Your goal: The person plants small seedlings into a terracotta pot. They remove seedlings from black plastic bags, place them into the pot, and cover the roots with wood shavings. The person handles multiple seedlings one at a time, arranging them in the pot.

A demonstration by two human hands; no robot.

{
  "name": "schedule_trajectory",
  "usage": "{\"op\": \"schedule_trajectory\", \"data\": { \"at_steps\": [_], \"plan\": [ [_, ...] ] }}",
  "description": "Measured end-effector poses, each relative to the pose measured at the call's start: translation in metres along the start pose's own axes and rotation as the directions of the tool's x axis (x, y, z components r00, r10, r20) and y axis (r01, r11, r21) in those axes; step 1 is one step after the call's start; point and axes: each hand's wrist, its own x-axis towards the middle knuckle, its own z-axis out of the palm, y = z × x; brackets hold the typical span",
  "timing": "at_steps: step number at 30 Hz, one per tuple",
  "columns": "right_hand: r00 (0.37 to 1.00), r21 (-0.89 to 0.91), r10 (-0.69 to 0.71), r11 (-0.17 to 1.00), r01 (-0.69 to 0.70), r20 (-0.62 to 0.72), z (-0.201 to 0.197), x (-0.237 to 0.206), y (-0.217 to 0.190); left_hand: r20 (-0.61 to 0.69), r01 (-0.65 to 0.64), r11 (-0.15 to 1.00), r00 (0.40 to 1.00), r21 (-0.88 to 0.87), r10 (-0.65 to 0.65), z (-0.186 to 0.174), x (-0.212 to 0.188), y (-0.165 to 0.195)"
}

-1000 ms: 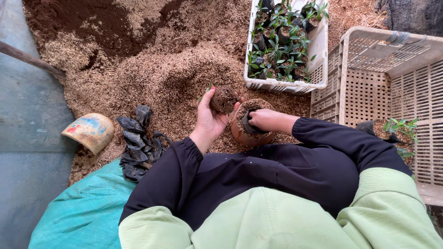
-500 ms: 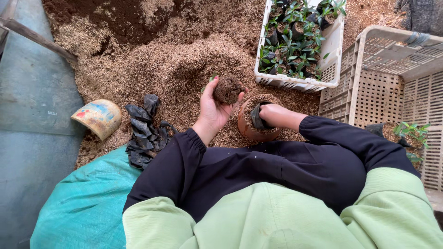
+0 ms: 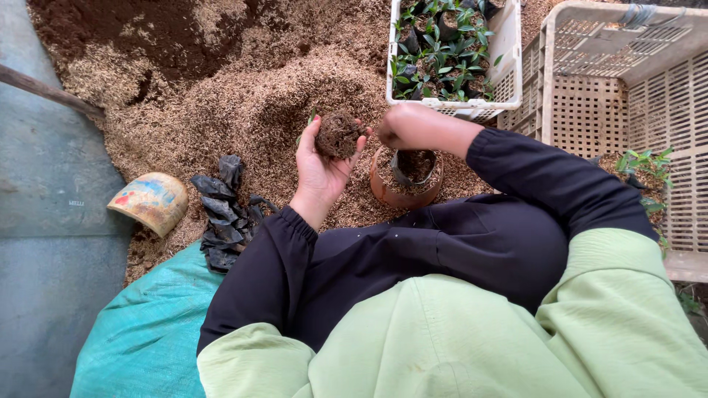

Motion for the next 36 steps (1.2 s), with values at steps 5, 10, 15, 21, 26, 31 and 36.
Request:
{"op": "schedule_trajectory", "data": {
  "at_steps": [5,10,15,21,26,31,36],
  "plan": [
    [0.974,0.084,0.038,0.996,-0.019,-0.223,-0.03,0.005,-0.026,0.079,0.009,0.999,0.997,0.032,-0.012,0.001,0.003,-0.006],
    [0.824,0.397,0.501,0.723,-0.566,0.264,-0.036,-0.027,-0.029,-0.041,0.075,0.986,0.997,0.148,-0.069,-0.005,0.018,-0.037],
    [0.85,0.641,0.451,0.574,-0.509,0.272,-0.022,-0.057,-0.006,-0.079,0.232,0.96,0.972,0.159,-0.222,-0.027,0.048,-0.085],
    [0.779,0.772,0.496,0.292,-0.565,0.383,0.036,-0.067,0.019,-0.225,0.233,0.825,0.965,0.516,-0.132,-0.063,0.075,-0.126],
    [0.732,0.803,0.547,0.17,-0.572,0.406,0.077,-0.065,0.029,-0.162,0.131,0.654,0.987,0.745,-0.014,-0.081,0.086,-0.134],
    [0.722,0.782,0.587,0.226,-0.581,0.366,0.079,-0.062,0.028,-0.133,0.118,0.52,0.991,0.846,-0.009,-0.086,0.086,-0.131],
    [0.684,0.651,0.647,0.364,-0.666,0.337,0.061,-0.065,0.013,-0.194,0.212,0.547,0.977,0.81,-0.092,-0.08,0.087,-0.127]
  ]
}}
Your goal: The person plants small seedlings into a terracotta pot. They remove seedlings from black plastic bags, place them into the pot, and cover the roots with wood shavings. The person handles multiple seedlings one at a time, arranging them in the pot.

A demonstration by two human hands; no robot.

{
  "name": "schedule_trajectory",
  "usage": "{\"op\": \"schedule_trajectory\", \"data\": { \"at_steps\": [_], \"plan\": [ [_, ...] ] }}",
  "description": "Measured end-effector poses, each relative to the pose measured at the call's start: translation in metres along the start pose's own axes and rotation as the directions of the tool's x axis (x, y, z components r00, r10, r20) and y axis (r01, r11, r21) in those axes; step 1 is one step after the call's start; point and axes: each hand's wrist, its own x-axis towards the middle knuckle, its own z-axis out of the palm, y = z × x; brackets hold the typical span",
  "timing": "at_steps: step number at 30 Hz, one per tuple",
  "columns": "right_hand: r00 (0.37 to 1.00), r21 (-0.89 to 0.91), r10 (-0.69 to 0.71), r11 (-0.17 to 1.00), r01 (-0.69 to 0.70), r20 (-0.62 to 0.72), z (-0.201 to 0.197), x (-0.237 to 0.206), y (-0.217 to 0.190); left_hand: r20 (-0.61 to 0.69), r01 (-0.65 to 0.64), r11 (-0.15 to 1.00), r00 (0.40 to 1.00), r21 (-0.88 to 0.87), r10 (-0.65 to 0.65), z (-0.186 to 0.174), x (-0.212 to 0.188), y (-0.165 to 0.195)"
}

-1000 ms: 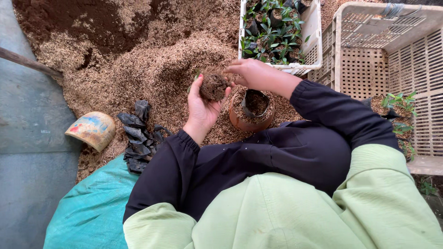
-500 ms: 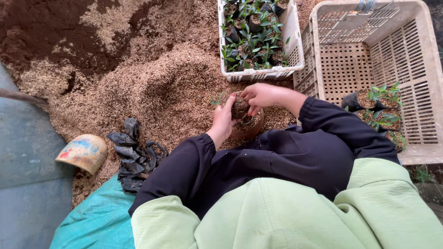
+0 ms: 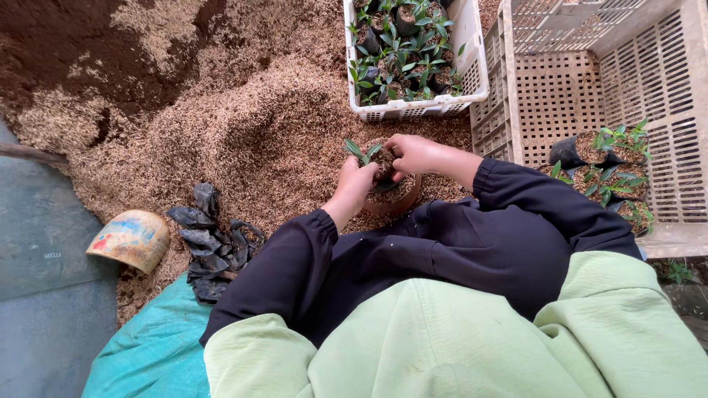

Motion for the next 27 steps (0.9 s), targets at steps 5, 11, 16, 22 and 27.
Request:
{"op": "schedule_trajectory", "data": {
  "at_steps": [5,11,16,22,27],
  "plan": [
    [0.999,-0.09,-0.04,0.995,0.036,-0.036,0.0,-0.012,-0.009,-0.007,-0.12,0.956,0.992,0.266,0.127,0.002,-0.01,-0.001],
    [0.991,-0.222,-0.111,0.971,0.093,-0.069,0.007,-0.009,-0.001,0.004,-0.187,0.836,0.976,0.516,0.216,0.006,-0.009,-0.005],
    [0.925,-0.498,-0.353,0.833,0.241,-0.142,0.012,0.001,0.018,0.027,-0.259,0.728,0.949,0.635,0.314,0.004,-0.001,-0.016],
    [0.789,-0.594,-0.589,0.702,0.392,-0.174,0.015,0.003,0.033,0.068,-0.28,0.647,0.941,0.709,0.332,0.002,0.001,-0.015],
    [0.858,-0.549,-0.47,0.782,0.295,-0.207,0.012,-0.008,0.027,0.174,-0.324,0.562,0.937,0.761,0.304,0.002,-0.013,-0.007]
  ]
}}
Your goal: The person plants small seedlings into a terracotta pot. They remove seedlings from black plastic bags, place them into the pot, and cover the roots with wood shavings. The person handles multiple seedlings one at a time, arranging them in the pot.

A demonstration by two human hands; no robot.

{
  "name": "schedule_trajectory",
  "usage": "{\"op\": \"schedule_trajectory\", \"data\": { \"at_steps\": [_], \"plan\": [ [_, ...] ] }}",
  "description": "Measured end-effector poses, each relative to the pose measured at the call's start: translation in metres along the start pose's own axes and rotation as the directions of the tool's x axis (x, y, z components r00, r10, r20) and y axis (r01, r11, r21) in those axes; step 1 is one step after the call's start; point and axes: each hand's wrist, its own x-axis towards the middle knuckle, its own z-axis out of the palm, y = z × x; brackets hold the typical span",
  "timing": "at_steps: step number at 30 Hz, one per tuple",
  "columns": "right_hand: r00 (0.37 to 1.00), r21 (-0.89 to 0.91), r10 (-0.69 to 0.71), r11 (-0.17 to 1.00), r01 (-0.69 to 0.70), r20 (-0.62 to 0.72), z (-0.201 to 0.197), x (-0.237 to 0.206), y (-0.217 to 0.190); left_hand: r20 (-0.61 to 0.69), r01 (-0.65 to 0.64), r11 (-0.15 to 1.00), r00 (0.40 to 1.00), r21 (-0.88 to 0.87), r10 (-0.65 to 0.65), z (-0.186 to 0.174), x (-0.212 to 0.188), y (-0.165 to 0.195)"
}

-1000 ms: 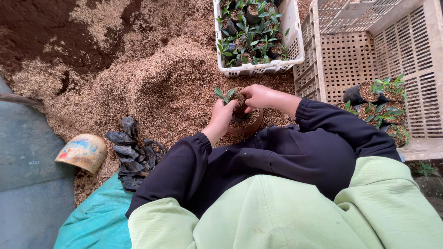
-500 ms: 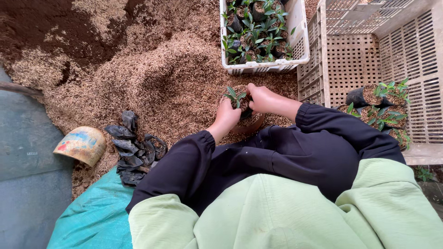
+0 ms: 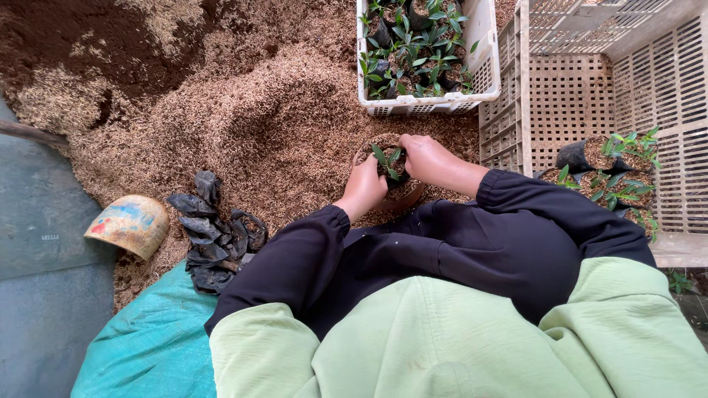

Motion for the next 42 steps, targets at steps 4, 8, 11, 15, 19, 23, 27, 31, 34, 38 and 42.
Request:
{"op": "schedule_trajectory", "data": {
  "at_steps": [4,8,11,15,19,23,27,31,34,38,42],
  "plan": [
    [0.999,-0.108,-0.036,0.994,0.033,-0.032,-0.012,-0.007,-0.008,-0.104,-0.202,0.979,0.973,0.033,0.204,-0.004,-0.006,0.003],
    [0.997,-0.06,-0.038,0.998,0.034,-0.063,-0.02,-0.011,-0.008,-0.102,-0.241,0.97,0.966,-0.026,0.238,-0.008,-0.005,-0.001],
    [1.0,-0.053,-0.025,0.998,0.024,-0.018,-0.023,-0.012,-0.003,-0.129,-0.254,0.967,0.96,-0.016,0.25,-0.007,0.0,-0.005],
    [0.997,-0.068,-0.077,0.995,0.076,-0.011,-0.023,-0.014,-0.003,-0.131,-0.279,0.96,0.951,0.028,0.28,-0.006,0.004,-0.007],
    [0.994,-0.051,-0.113,0.992,0.113,0.0,-0.025,-0.015,-0.009,-0.164,-0.281,0.959,0.948,-0.034,0.272,-0.008,0.002,-0.004],
    [0.985,-0.135,-0.173,0.976,0.173,0.007,-0.028,-0.017,-0.016,-0.157,-0.248,0.964,0.96,-0.099,0.231,-0.011,-0.003,0.002],
    [0.98,-0.22,-0.196,0.957,0.19,-0.009,-0.022,-0.016,-0.01,-0.182,-0.241,0.967,0.958,-0.084,0.223,-0.012,0.0,0.006],
    [0.984,-0.178,-0.171,0.971,0.16,-0.047,-0.009,-0.01,0.005,-0.181,-0.256,0.967,0.951,-0.001,0.252,-0.009,0.001,0.005],
    [0.989,-0.223,-0.147,0.965,0.138,-0.023,0.001,-0.002,0.014,-0.179,-0.265,0.964,0.949,-0.011,0.259,-0.007,0.003,0.0],
    [0.989,-0.236,-0.146,0.961,0.143,0.003,0.007,0.008,0.018,-0.123,-0.232,0.97,0.963,0.066,0.239,-0.005,0.012,-0.004],
    [0.991,-0.111,-0.134,0.985,0.131,-0.019,-0.002,0.007,0.014,-0.08,-0.22,0.968,0.97,0.121,0.231,-0.007,0.014,-0.002]
  ]
}}
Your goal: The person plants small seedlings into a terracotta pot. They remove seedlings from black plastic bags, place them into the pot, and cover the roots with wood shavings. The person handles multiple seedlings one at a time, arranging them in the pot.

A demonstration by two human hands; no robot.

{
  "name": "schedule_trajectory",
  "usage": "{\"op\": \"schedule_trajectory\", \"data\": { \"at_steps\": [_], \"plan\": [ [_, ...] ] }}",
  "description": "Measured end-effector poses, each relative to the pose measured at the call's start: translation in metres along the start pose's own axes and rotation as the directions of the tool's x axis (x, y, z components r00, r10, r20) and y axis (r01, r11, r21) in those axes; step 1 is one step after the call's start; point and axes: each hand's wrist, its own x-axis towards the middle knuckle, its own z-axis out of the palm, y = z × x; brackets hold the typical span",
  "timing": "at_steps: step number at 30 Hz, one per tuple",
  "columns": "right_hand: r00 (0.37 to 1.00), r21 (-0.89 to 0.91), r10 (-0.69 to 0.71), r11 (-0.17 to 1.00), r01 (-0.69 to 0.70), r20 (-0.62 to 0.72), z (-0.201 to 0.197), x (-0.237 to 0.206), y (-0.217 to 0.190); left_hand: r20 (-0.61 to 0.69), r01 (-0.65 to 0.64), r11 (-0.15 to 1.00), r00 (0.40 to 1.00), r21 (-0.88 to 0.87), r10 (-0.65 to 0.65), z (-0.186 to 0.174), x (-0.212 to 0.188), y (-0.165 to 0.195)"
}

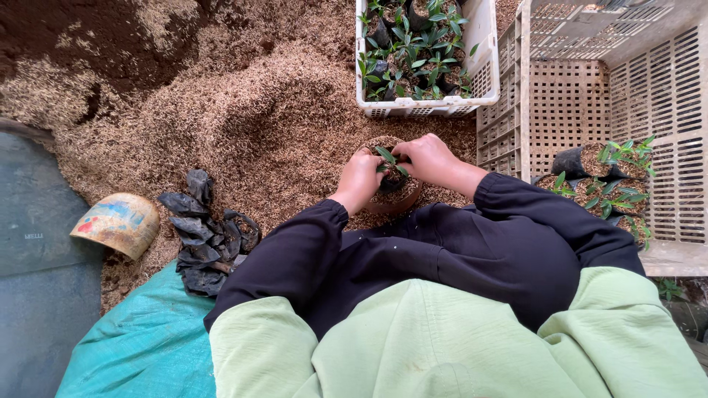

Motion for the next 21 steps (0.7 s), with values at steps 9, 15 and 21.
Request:
{"op": "schedule_trajectory", "data": {
  "at_steps": [9,15,21],
  "plan": [
    [0.997,0.095,0.054,0.994,-0.049,-0.049,-0.017,-0.018,-0.007,0.023,-0.107,0.975,0.994,0.195,0.104,-0.022,-0.001,0.005],
    [0.995,-0.116,-0.066,0.992,0.057,-0.08,-0.009,-0.023,-0.013,0.047,-0.114,0.954,0.993,0.277,0.105,-0.011,0.007,0.0],
    [0.968,-0.194,-0.201,0.966,0.171,-0.149,-0.011,-0.023,-0.017,0.049,-0.113,0.953,0.993,0.28,0.103,-0.002,0.013,-0.008]
  ]
}}
